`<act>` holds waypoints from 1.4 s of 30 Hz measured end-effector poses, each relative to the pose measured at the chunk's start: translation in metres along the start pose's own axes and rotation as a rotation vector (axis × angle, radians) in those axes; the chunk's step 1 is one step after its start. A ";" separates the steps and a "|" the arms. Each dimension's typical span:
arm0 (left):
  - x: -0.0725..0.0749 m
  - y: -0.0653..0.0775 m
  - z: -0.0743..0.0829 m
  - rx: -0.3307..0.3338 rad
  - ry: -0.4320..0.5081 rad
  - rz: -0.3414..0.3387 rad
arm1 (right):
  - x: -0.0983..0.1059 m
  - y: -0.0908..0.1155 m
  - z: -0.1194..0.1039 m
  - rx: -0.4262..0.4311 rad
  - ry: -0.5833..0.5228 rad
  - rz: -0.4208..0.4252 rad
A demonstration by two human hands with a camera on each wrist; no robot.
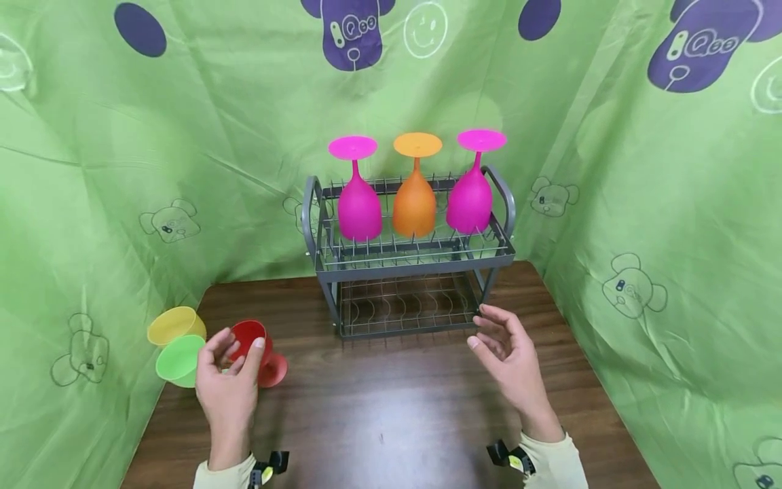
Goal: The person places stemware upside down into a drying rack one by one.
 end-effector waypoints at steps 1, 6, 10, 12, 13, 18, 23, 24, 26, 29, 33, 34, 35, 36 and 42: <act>0.004 0.004 -0.005 0.012 -0.009 0.020 | -0.001 0.002 0.003 -0.004 0.001 -0.003; 0.022 0.020 -0.032 0.076 0.031 0.131 | -0.010 0.012 0.013 -0.011 -0.008 -0.025; 0.026 0.031 -0.057 0.126 0.039 0.184 | -0.022 0.019 0.017 -0.005 -0.018 -0.063; 0.026 0.035 -0.070 0.145 0.025 0.201 | -0.028 0.021 0.018 0.003 -0.020 -0.089; 0.026 0.037 -0.076 0.154 0.016 0.209 | -0.031 0.021 0.018 0.009 -0.019 -0.102; 0.021 0.042 -0.101 0.180 -0.018 0.250 | -0.042 0.023 0.017 0.045 -0.023 -0.147; 0.010 0.039 -0.121 0.189 -0.053 0.239 | -0.048 0.027 0.016 0.078 -0.040 -0.181; 0.007 0.039 -0.125 0.193 -0.055 0.240 | -0.049 0.028 0.016 0.084 -0.042 -0.187; 0.003 0.038 -0.132 0.197 -0.042 0.248 | -0.051 0.029 0.017 0.090 -0.047 -0.196; -0.004 0.036 -0.140 0.188 -0.012 0.276 | -0.054 0.030 0.018 0.094 -0.051 -0.213; -0.010 0.031 -0.145 0.154 0.037 0.319 | -0.059 0.032 0.019 0.098 -0.048 -0.234; -0.012 0.030 -0.147 0.147 0.054 0.330 | -0.061 0.033 0.019 0.100 -0.047 -0.239; -0.012 0.029 -0.150 0.139 0.074 0.341 | -0.062 0.034 0.019 0.104 -0.046 -0.243; -0.012 0.028 -0.151 0.127 0.088 0.353 | -0.063 0.035 0.020 0.105 -0.046 -0.246; -0.012 0.026 -0.157 0.092 0.151 0.380 | -0.068 0.036 0.026 0.097 -0.043 -0.260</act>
Point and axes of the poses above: each hand's wrist, its own y-axis away from the middle knuckle, its own x-axis out of the back of the hand, z = x × y, the point moved 10 cm from there along -y, towards the middle knuckle, and after that the axes turned 15 degrees about -x, right-handed, at the moved point
